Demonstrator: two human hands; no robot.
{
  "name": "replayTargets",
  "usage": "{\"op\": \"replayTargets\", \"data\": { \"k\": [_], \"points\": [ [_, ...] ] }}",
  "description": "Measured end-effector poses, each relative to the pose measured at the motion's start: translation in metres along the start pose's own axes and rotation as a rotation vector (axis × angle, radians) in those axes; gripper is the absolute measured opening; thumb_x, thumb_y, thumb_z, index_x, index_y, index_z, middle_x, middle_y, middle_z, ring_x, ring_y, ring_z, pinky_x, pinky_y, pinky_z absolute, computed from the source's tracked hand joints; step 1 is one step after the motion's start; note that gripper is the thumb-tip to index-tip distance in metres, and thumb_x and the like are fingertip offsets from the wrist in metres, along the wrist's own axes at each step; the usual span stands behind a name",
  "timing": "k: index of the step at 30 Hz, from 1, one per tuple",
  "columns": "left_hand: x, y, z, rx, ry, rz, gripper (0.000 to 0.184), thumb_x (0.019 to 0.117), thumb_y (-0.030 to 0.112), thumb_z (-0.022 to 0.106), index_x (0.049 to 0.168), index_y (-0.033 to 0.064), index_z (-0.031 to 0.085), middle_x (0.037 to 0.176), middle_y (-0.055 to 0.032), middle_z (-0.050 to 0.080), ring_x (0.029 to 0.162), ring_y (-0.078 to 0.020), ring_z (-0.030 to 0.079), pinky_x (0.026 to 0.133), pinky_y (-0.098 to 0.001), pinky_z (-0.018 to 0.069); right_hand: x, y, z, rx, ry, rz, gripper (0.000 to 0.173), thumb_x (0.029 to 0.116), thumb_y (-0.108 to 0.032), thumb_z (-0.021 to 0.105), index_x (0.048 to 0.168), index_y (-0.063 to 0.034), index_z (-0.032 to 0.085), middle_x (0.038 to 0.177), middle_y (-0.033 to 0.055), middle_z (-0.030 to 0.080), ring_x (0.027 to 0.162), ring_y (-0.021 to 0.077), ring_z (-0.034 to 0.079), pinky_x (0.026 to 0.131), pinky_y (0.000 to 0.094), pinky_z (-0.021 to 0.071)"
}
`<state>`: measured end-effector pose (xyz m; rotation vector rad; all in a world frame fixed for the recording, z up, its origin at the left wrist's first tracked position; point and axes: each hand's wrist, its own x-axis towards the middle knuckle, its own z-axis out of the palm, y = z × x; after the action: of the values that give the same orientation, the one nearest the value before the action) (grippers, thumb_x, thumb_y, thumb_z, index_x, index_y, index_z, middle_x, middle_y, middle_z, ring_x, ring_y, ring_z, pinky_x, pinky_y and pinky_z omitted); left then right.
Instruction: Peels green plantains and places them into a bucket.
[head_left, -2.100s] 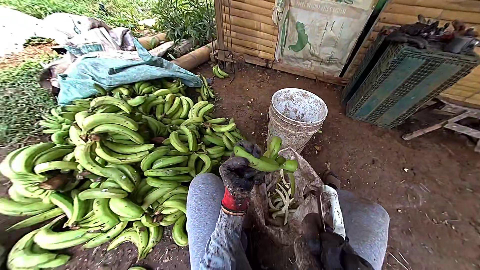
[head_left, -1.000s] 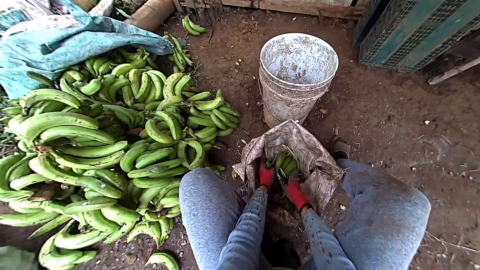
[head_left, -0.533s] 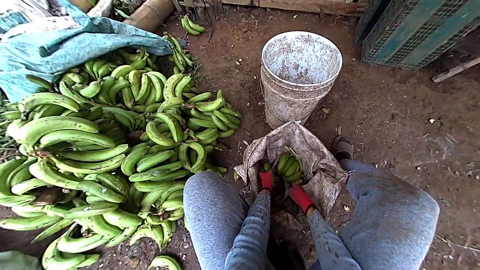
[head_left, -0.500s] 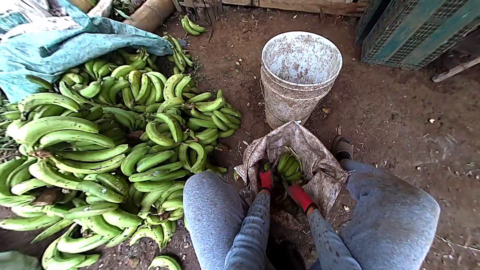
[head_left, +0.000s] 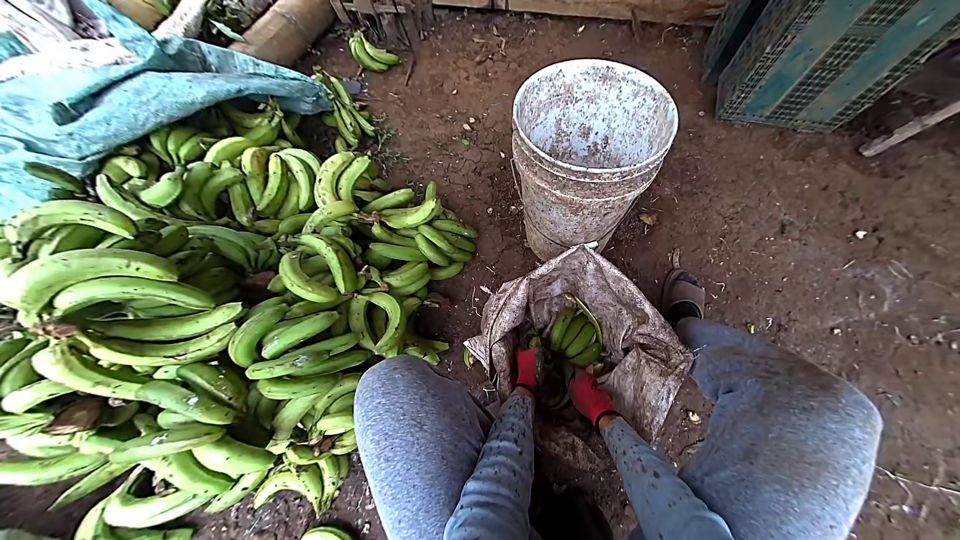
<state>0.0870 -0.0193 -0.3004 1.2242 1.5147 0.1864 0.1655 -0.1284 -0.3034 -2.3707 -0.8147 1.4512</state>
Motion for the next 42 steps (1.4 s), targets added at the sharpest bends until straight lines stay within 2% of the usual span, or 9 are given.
{"op": "replayTargets", "data": {
  "k": [5, 10, 15, 19, 24, 30, 35, 38, 42],
  "points": [
    [-0.018, 0.031, 0.009, -0.361, -0.248, 0.300, 0.025, 0.0860, -0.003, 0.056, 0.111, -0.0036, 0.059, 0.090, -0.0087, 0.064, 0.079, -0.0138, 0.062, 0.073, -0.0314, 0.0550, 0.005, 0.010, 0.003, -0.199, -0.128, 0.121, 0.045, 0.1085, -0.026, 0.043, 0.143, 0.0003, 0.055, 0.146, 0.0231, 0.056, 0.137, 0.0380, 0.053, 0.111, 0.0590, 0.0425],
    [0.026, 0.112, -0.032, 0.307, -0.241, 0.460, 0.058, 0.0958, 0.009, 0.068, 0.149, 0.0047, 0.046, 0.139, -0.0238, 0.058, 0.127, -0.0361, 0.057, 0.108, -0.0539, 0.0452, -0.022, -0.034, -0.030, -0.173, -0.149, 0.044, 0.048, 0.1090, -0.033, 0.042, 0.143, -0.0019, 0.055, 0.145, 0.0233, 0.057, 0.137, 0.0383, 0.053, 0.112, 0.0603, 0.0405],
    [0.046, 0.115, -0.051, 0.354, -0.127, 0.476, 0.046, 0.1022, 0.013, 0.058, 0.146, 0.0017, 0.050, 0.139, -0.0269, 0.058, 0.130, -0.0399, 0.055, 0.110, -0.0572, 0.0411, -0.062, -0.072, -0.005, -0.168, -0.337, -0.298, 0.049, 0.1108, -0.037, 0.041, 0.139, -0.0006, 0.058, 0.140, 0.0255, 0.059, 0.134, 0.0387, 0.055, 0.113, 0.0591, 0.0402],
    [0.000, 0.126, -0.065, -0.158, -0.168, 0.411, 0.034, 0.1108, 0.027, 0.044, 0.122, 0.0012, 0.063, 0.089, -0.0098, 0.065, 0.070, -0.0143, 0.060, 0.066, -0.0314, 0.0533, -0.094, -0.077, -0.076, -0.101, -0.135, -0.225, 0.045, 0.1043, -0.040, 0.055, 0.127, -0.0025, 0.065, 0.122, 0.0232, 0.067, 0.117, 0.0378, 0.064, 0.101, 0.0602, 0.0467],
    [-0.067, 0.153, -0.085, -0.472, -0.229, 0.459, 0.033, 0.1101, 0.031, 0.043, 0.117, 0.0076, 0.064, 0.078, -0.0044, 0.064, 0.058, -0.0116, 0.058, 0.052, -0.0272, 0.0512, -0.142, -0.086, -0.163, 0.159, 0.403, -0.547, 0.037, 0.0974, -0.039, 0.067, 0.125, -0.0141, 0.069, 0.106, 0.0060, 0.074, 0.097, 0.0178, 0.070, 0.093, 0.0435, 0.0553],
    [-0.103, 0.146, -0.083, -0.560, -0.291, 0.503, 0.037, 0.1115, 0.025, 0.034, 0.122, 0.0036, 0.063, 0.085, -0.0086, 0.067, 0.067, -0.0143, 0.063, 0.061, -0.0291, 0.0553, -0.126, -0.081, -0.132, -0.070, 0.378, -0.717, 0.041, 0.0983, -0.016, 0.059, 0.138, -0.0082, 0.062, 0.137, 0.0196, 0.061, 0.127, 0.0318, 0.060, 0.109, 0.0478, 0.0470],
    [-0.101, 0.102, -0.074, -0.252, -0.124, 0.534, 0.040, 0.1106, 0.028, 0.044, 0.136, 0.0005, 0.059, 0.121, -0.0153, 0.068, 0.103, -0.0158, 0.067, 0.094, -0.0337, 0.0549, -0.091, -0.083, -0.141, -0.030, 0.568, -0.444, 0.044, 0.0998, -0.013, 0.057, 0.143, -0.0056, 0.057, 0.142, 0.0274, 0.055, 0.132, 0.0435, 0.054, 0.111, 0.0568, 0.0429],
    [-0.088, 0.103, -0.075, -0.454, -0.113, 0.393, 0.034, 0.1094, 0.027, 0.048, 0.120, 0.0000, 0.064, 0.086, -0.0097, 0.067, 0.065, -0.0143, 0.063, 0.058, -0.0295, 0.0555, -0.095, -0.082, -0.148, 0.082, 0.607, -0.488, 0.039, 0.1023, -0.017, 0.056, 0.140, -0.0075, 0.059, 0.135, 0.0227, 0.062, 0.126, 0.0379, 0.060, 0.109, 0.0534, 0.0458],
    [-0.081, 0.122, -0.083, -0.750, -0.308, 0.358, 0.035, 0.1121, 0.026, 0.032, 0.115, 0.0033, 0.059, 0.083, -0.0065, 0.065, 0.062, -0.0105, 0.061, 0.055, -0.0231, 0.0533, -0.124, -0.076, -0.114, 0.078, 0.329, -0.779, 0.038, 0.1006, -0.021, 0.059, 0.135, -0.0061, 0.065, 0.132, 0.0171, 0.066, 0.125, 0.0270, 0.062, 0.111, 0.0434, 0.0460]
  ]
}}
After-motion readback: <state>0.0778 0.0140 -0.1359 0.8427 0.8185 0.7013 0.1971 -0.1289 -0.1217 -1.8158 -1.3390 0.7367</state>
